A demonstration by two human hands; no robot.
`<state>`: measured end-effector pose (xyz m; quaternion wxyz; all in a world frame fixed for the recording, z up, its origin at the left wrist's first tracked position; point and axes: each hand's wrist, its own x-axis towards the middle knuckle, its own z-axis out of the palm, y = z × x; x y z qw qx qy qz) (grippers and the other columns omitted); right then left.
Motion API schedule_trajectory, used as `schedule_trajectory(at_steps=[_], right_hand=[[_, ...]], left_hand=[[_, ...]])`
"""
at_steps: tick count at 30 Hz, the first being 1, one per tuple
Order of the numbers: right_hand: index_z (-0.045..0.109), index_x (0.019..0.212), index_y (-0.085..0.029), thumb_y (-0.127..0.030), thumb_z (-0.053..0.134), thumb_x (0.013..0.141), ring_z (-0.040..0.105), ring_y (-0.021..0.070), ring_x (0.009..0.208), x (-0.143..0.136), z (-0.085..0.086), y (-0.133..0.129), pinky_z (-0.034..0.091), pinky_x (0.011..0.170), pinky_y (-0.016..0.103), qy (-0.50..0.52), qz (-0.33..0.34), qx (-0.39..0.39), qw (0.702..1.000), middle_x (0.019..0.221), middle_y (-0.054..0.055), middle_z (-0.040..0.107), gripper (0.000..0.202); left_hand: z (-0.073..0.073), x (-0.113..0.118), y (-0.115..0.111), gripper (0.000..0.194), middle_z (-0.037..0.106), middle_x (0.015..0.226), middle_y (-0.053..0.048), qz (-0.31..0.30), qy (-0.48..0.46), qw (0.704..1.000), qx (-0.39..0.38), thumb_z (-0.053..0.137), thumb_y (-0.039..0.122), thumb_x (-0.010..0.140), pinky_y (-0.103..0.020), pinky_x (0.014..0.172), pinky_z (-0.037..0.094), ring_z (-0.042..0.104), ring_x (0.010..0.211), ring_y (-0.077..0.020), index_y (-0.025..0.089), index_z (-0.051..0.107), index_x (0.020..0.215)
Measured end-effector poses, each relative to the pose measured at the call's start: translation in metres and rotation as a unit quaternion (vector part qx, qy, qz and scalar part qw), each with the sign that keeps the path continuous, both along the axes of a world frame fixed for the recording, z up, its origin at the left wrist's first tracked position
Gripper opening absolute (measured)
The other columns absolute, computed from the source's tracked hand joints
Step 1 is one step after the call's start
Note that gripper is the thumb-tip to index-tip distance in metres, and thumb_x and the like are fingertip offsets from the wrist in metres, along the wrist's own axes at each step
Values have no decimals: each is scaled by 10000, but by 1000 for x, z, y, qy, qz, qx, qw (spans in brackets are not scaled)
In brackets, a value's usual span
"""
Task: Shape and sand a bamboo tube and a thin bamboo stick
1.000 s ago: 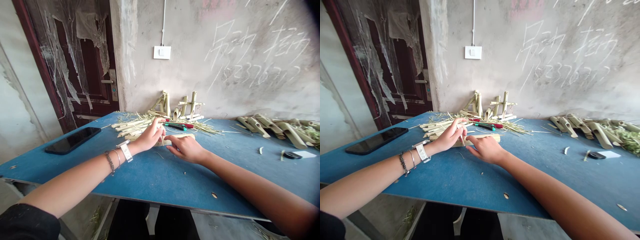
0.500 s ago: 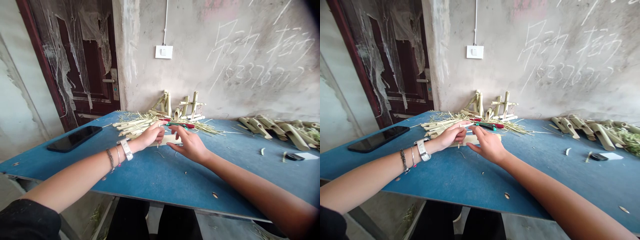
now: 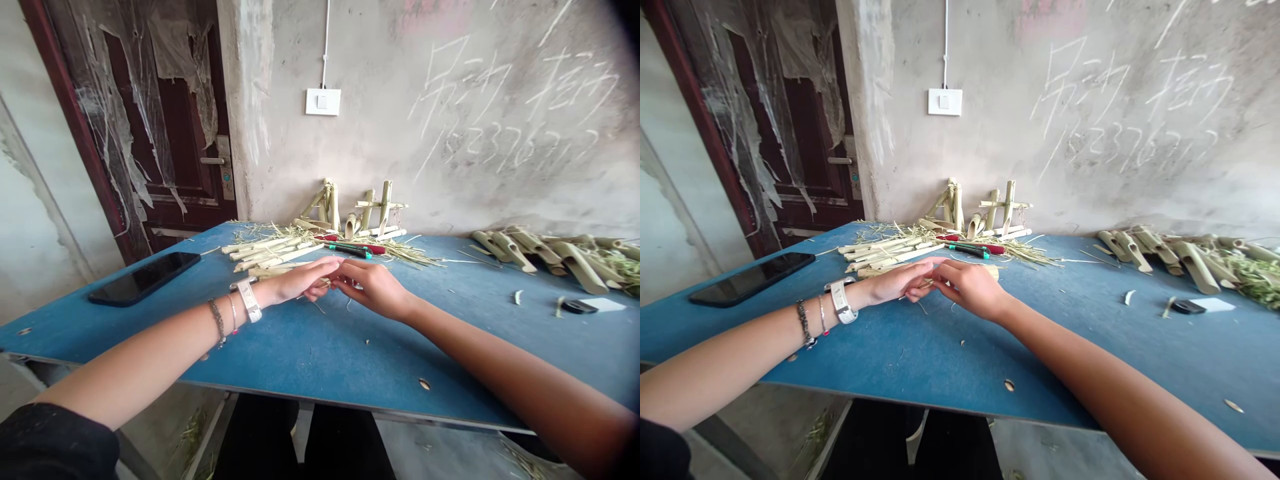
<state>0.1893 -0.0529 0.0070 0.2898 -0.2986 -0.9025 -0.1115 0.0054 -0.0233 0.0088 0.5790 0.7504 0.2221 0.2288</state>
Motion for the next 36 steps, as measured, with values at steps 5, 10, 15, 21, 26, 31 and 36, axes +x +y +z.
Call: schedule_trajectory(at_steps=[5,10,15,21,26,31,36], right_hand=[[568,959,-150,-248,387,895,574,123,729,2,0,3,415,628,239,15,5,-41,999,875,66,632,215],[545,931,-160,-274,374,892,536,106,615,9,-1,8,364,561,220,36,-88,-21,995,785,37,628,209],[534,944,-156,-288,335,901,537,120,582,11,-1,10,315,521,229,4,-139,20,990,755,43,640,243],[586,883,-178,-346,338,905,550,139,567,6,1,6,222,481,249,-119,-198,48,972,720,44,656,300],[591,803,-180,-339,313,908,515,124,541,9,4,7,197,474,247,-119,-213,80,967,626,31,615,337],[569,716,-176,-364,319,898,477,111,496,9,1,7,165,469,256,-128,-228,84,962,599,26,602,362],[554,669,-171,-379,284,912,477,114,506,6,0,3,151,475,264,-143,-234,80,958,595,28,592,418]], left_hand=[[-3,0,2,330,495,762,10,38,55,979,190,472,325,841,-207,519,350,432,596,-82,165,451,1128],[1,-2,3,271,547,650,13,101,126,905,393,386,344,892,-239,590,385,493,591,-99,139,562,915],[5,-6,5,274,575,621,20,126,140,879,438,339,293,917,-219,574,382,518,560,-89,143,567,897],[6,-8,3,281,618,681,-4,154,211,748,610,376,300,910,-229,526,329,547,597,-123,167,610,831],[9,-10,4,266,640,717,-11,190,240,685,661,383,277,907,-226,514,334,564,588,-120,177,629,888],[9,-10,5,316,611,616,-14,203,283,638,687,397,284,901,-230,478,324,541,513,-116,150,616,716],[9,-7,-2,265,592,561,-6,198,309,603,708,429,238,879,-230,489,336,542,501,-124,155,593,687]])
